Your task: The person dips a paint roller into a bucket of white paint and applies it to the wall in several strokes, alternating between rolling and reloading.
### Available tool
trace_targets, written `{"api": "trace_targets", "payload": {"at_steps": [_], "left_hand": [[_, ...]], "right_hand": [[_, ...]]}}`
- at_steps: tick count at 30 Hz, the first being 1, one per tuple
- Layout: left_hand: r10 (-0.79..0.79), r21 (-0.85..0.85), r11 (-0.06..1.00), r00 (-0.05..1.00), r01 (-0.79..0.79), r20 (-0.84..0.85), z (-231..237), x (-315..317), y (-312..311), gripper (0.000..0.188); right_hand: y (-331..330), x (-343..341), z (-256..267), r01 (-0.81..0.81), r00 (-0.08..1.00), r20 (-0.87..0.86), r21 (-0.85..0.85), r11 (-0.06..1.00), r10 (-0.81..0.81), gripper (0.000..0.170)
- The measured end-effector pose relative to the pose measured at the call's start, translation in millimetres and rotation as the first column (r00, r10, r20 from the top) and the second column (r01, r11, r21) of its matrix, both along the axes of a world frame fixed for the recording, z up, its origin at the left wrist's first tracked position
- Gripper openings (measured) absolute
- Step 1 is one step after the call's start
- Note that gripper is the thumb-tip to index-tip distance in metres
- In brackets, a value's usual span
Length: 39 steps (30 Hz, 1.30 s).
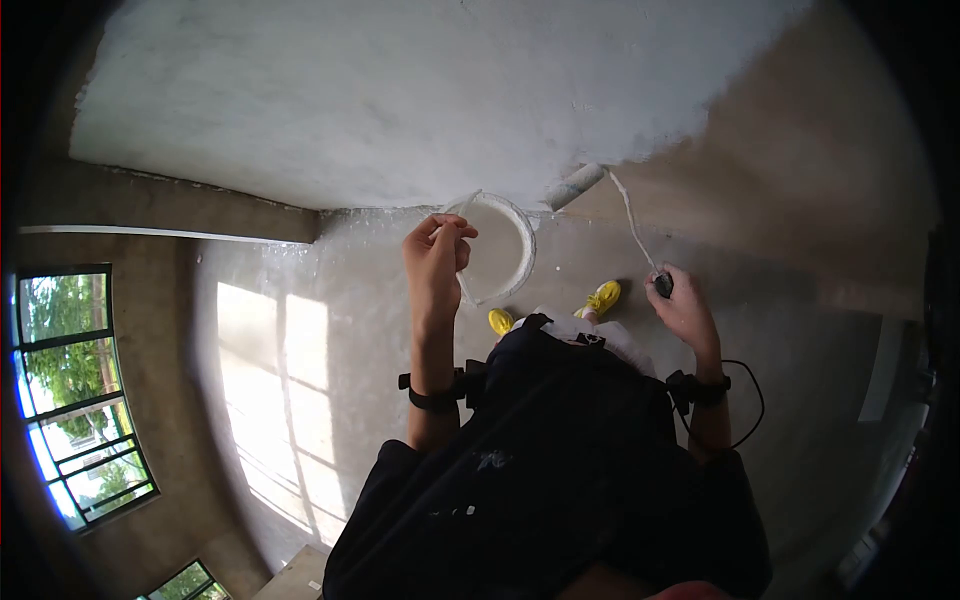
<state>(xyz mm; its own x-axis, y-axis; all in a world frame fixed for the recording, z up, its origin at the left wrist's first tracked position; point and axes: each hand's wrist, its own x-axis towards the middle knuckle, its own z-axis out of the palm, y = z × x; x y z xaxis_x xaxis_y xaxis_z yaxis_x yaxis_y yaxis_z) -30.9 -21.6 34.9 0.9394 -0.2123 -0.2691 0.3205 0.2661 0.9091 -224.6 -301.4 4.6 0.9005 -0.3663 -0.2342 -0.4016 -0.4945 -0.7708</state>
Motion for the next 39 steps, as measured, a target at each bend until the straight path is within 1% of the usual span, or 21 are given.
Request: {"api": "trace_targets", "payload": {"at_steps": [1,3,4,5,7,8,9,11,12,14,15,17,21,23,26,30,31,32,33,35,39], "left_hand": [[-0.005,0.0,1.0,1.0,0.005,0.003,2.8,-0.1,-3.8,0.008],[-0.013,0.001,1.0,1.0,0.013,0.004,6.0,0.1,-10.0,0.009],[-0.029,0.001,1.0,0.999,0.029,0.016,7.9,0.6,-12.8,0.009],[-0.044,0.0,0.999,0.999,0.044,0.03,9.8,0.0,-16.2,0.008],[-0.05,0.012,0.999,0.998,0.05,0.037,13.6,-0.5,-21.8,0.009],[-0.056,0.024,0.998,0.997,0.055,0.045,15.0,-0.7,-23.9,0.009],[-0.058,0.025,0.998,0.997,0.057,0.045,15.3,-0.4,-25.3,0.009],[-0.068,0.042,0.997,0.996,0.065,0.059,16.8,-0.9,-27.4,0.009],[-0.069,0.043,0.997,0.996,0.066,0.061,16.7,-2.1,-29.2,0.009],[-0.066,0.064,0.996,0.996,0.063,0.056,19.1,-3.9,-31.4,0.009],[-0.068,0.065,0.996,0.996,0.064,0.056,18.9,-4.3,-32.1,0.009],[-0.094,0.065,0.994,0.994,0.09,0.053,17.6,-5.7,-34.8,0.01],[-0.113,0.08,0.991,0.992,0.108,0.055,13.7,-6.7,-38.1,0.011],[-0.121,0.069,0.991,0.991,0.117,0.052,13.1,-8.2,-38.6,0.011],[-0.124,0.059,0.991,0.991,0.121,0.054,13.1,-10.3,-39.9,0.011],[-0.145,0.043,0.989,0.988,0.142,0.056,10.4,-11.0,-40.1,0.011],[-0.146,0.05,0.988,0.988,0.144,0.053,10.1,-11.3,-40.6,0.011],[-0.149,0.057,0.988,0.988,0.146,0.05,9.9,-11.6,-41.1,0.011],[-0.15,0.058,0.987,0.987,0.147,0.05,8.8,-12.6,-42.2,0.011],[-0.161,0.054,0.986,0.986,0.158,0.04,8.9,-13.9,-43.0,0.012],[-0.195,0.055,0.98,0.98,0.193,0.046,7.5,-13.5,-41.7,0.013]], "right_hand": [[6.8,1.1,2.4,0.003,1.0,-0.004,0.004,1.0,-0.003,0.014],[19.5,3.6,6.4,-0.049,0.996,0.062,-0.15,0.987,0.059,0.02],[26.0,9.9,23.0,-0.057,0.998,-0.01,-0.037,0.998,0.056,0.024],[30.2,13.3,27.2,-0.054,0.998,-0.01,-0.036,0.998,0.054,0.024],[37.1,18.1,31.5,-0.154,0.987,-0.065,-0.139,0.978,0.146,0.022],[40.7,18.0,29.1,-0.144,0.989,0.006,-0.215,0.966,0.148,0.022],[40.2,19.5,25.8,-0.142,0.989,0.006,-0.214,0.967,0.146,0.022],[37.0,23.9,22.3,-0.246,0.968,-0.113,-0.284,0.927,0.223,0.03],[36.6,24.7,21.4,-0.245,0.969,-0.111,-0.283,0.927,0.222,0.03],[39.8,28.2,23.8,-0.326,0.944,-0.091,-0.391,0.861,0.316,0.021],[42.9,30.6,27.2,-0.324,0.945,-0.091,-0.39,0.862,0.315,0.021],[49.9,36.6,35.7,-0.375,0.927,-0.149,-0.423,0.825,0.344,0.018],[61.4,51.8,35.6,-0.363,0.93,-0.124,-0.468,0.806,0.347,0.012],[64.0,59.9,37.3,-0.423,0.906,-0.216,-0.48,0.768,0.364,0.008],[66.5,69.0,46.2,-0.467,0.884,-0.255,-0.465,0.752,0.392,0.006],[75.3,75.6,43.5,-0.438,0.899,-0.241,-0.487,0.756,0.366,0.012],[76.5,76.3,42.0,-0.461,0.887,-0.234,-0.52,0.72,0.398,0.007],[77.9,76.8,40.5,-0.481,0.873,-0.229,-0.552,0.682,0.43,0.006],[78.9,76.8,37.9,-0.479,0.874,-0.228,-0.551,0.683,0.43,0.006],[81.5,77.5,34.7,-0.45,0.884,-0.197,-0.602,0.66,0.423,0.006],[83.8,79.0,26.0,-0.442,0.887,-0.208,-0.64,0.629,0.412,0.006]]}}
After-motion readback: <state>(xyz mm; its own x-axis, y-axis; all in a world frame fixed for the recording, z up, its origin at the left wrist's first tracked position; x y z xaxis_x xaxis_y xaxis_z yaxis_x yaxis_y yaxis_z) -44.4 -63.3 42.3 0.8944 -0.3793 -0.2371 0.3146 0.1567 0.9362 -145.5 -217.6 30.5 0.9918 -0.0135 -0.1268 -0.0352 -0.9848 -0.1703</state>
